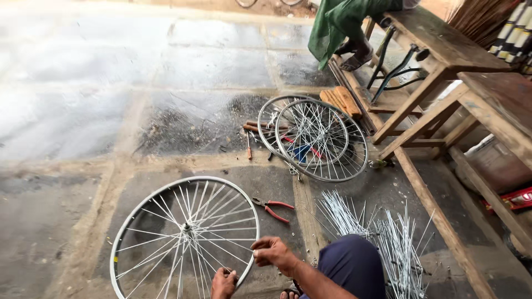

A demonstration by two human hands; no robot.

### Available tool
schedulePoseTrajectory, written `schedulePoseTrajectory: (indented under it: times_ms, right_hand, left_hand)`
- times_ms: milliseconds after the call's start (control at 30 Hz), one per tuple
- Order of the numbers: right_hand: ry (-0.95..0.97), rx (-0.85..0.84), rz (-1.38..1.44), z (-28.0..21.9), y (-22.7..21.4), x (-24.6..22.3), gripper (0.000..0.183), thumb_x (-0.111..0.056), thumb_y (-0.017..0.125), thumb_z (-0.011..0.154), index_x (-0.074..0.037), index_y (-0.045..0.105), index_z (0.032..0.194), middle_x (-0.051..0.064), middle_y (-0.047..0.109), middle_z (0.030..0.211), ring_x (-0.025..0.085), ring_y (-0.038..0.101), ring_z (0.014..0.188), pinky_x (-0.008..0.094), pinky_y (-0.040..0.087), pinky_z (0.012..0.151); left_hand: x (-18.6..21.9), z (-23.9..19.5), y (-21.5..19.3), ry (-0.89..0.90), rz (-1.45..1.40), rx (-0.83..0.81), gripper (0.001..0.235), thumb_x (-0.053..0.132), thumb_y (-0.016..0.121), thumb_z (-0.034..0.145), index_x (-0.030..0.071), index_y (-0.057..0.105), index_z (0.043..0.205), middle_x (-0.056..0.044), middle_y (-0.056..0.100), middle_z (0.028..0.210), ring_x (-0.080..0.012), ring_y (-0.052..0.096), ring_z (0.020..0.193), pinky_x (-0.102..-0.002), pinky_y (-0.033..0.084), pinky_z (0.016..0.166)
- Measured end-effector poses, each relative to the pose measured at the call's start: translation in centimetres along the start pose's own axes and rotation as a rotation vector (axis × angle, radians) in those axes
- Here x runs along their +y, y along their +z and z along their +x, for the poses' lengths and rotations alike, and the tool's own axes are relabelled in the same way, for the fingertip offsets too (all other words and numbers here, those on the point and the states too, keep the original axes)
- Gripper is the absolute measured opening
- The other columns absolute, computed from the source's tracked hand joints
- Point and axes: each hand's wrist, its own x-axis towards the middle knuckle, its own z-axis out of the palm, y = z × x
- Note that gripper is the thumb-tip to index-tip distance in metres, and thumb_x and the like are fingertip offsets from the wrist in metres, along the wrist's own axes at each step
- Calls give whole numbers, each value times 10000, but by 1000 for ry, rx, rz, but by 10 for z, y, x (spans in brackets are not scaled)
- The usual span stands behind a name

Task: The person sits on the ground and installs spokes into a bicycle wheel rim, securing each with a nipple. The person repeatedly picks up spokes and nipples, inserts the spoke into the rim, and tightens the nipple by hand.

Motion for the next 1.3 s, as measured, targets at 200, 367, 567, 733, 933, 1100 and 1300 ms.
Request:
schedulePoseTrajectory:
  times_ms: [200, 367, 567, 733, 933, 1100, 1300]
  right_hand:
    - [-24, -57, 35, -24, 13, 37, 154, -27, 763, 890, 14, 730, 1034, 89, 758, 914, 174, 750, 799, 323, 657, 770]
    - [-43, -56, -72, -21, 10, 70, 152, 36, 757, 847, 19, 749, 998, 89, 761, 940, 164, 758, 835, 306, 664, 808]
    - [-5, 143, -400, -19, 13, 78, 160, 50, 739, 807, -4, 745, 957, 80, 751, 858, 149, 708, 704, 284, 604, 635]
    - [-70, 124, -535, -21, 28, 86, 143, 54, 737, 782, 0, 739, 914, 89, 743, 774, 142, 688, 648, 290, 555, 575]
    - [-83, 264, -736, -15, 15, 82, 169, -34, 760, 787, -64, 786, 951, 17, 780, 842, 133, 734, 754, 292, 591, 696]
    - [-212, 347, -879, -15, 11, 96, 170, -77, 757, 773, -83, 779, 941, 58, 782, 894, 189, 752, 844, 339, 593, 774]
    - [-241, 500, -829, -26, 11, 94, 245, -119, 788, 790, -50, 586, 911, 90, 692, 785, 244, 696, 767, 415, 550, 730]
  left_hand:
    - [6, -35, -16, 36, 74, -8, 282, 288, 791, 869, 51, 750, 1015, -70, 827, 861, -165, 789, 815, -315, 594, 765]
    - [-3, -57, -26, 22, -24, -10, 244, 248, 804, 861, 48, 755, 991, -81, 821, 811, -164, 771, 729, -314, 588, 693]
    - [0, -62, -36, -20, -139, -7, 223, 180, 814, 852, -15, 766, 949, -100, 771, 761, -165, 688, 640, -327, 535, 596]
    - [-5, -63, -37, -6, -240, -109, 261, 158, 817, 841, -33, 759, 1009, -109, 744, 796, -185, 645, 665, -341, 507, 607]
    - [12, -46, -5, 89, -235, -193, 345, 163, 870, 806, -25, 752, 1069, -107, 772, 904, -189, 689, 786, -354, 543, 694]
    - [22, -20, 31, 110, -99, -130, 331, 192, 847, 843, -48, 761, 1054, -132, 782, 919, -189, 717, 787, -333, 549, 676]
    - [24, -13, 53, -4, -423, -79, 354, 78, 842, 796, -37, 688, 1093, -137, 757, 941, -200, 709, 773, -345, 575, 658]
